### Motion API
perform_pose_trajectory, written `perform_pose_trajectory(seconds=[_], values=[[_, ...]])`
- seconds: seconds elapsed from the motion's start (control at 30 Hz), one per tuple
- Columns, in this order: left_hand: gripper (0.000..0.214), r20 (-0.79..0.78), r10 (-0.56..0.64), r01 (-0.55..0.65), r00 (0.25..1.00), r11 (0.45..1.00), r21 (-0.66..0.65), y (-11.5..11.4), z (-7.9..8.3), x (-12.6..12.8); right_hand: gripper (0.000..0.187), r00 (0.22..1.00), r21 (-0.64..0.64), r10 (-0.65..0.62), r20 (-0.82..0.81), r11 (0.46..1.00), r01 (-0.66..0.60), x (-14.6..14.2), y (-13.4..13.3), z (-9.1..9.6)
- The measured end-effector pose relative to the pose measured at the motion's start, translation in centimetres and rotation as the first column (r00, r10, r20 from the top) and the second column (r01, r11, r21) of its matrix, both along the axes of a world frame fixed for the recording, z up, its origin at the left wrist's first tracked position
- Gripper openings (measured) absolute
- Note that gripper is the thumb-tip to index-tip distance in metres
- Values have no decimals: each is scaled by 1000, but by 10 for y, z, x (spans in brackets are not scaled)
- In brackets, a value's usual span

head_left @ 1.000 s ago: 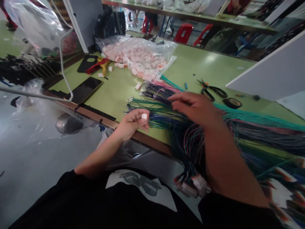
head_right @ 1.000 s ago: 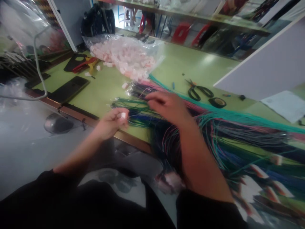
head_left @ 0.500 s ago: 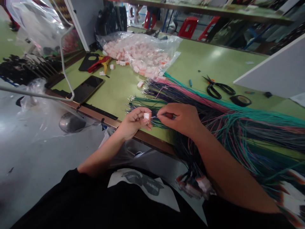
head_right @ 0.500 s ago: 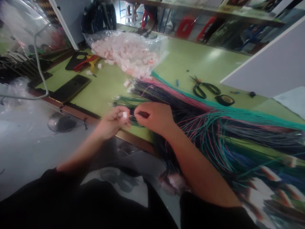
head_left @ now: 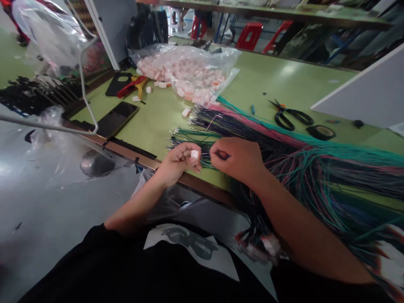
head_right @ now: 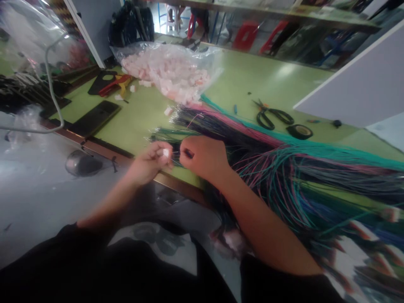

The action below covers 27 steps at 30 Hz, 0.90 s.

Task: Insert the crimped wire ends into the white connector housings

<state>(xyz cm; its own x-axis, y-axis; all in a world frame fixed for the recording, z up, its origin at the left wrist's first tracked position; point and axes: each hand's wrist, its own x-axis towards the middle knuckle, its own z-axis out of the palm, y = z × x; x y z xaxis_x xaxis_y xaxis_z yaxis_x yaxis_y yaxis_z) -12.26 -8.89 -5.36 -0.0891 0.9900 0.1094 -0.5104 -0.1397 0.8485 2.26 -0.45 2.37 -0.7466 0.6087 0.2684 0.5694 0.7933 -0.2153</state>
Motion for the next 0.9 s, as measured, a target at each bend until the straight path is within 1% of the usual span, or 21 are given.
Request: perform_pose_trajectory(seconds=[0.07,0.17,0.27,0.37,0.47,0.53,0.7,0.77,0.83,0.9], values=[[34,-4,6,-6,1000,1000,-2,0,-1,0,14,1000,-44,3,-8,999,-3,0,0,0],[35,-8,18,-18,1000,1000,-7,0,0,2,15,998,-168,7,-57,986,-17,1,2,-2],[36,-14,36,-36,999,999,-12,0,2,3,16,988,-295,13,-157,954,-60,1,4,-5],[37,-44,47,-48,998,998,-32,0,4,4,17,970,-367,33,-240,922,-122,0,5,-8],[35,-59,53,-56,997,998,-40,0,4,4,16,958,-374,45,-283,915,-153,-3,4,-10],[34,-63,54,-57,997,998,-40,0,5,5,14,959,-370,48,-278,916,-153,-5,3,-12],[36,-45,68,-71,997,995,-67,1,5,5,15,984,-318,28,-178,944,-84,-7,2,-18],[38,-46,68,-71,997,994,-88,1,6,5,16,990,-305,35,-134,949,-75,-7,2,-20],[39,-56,60,-66,997,992,-108,0,6,5,17,991,-339,73,-116,935,-109,-8,1,-20],[39,-63,43,-50,997,992,-113,-2,7,5,19,982,-416,141,-128,891,-183,-7,3,-15]])
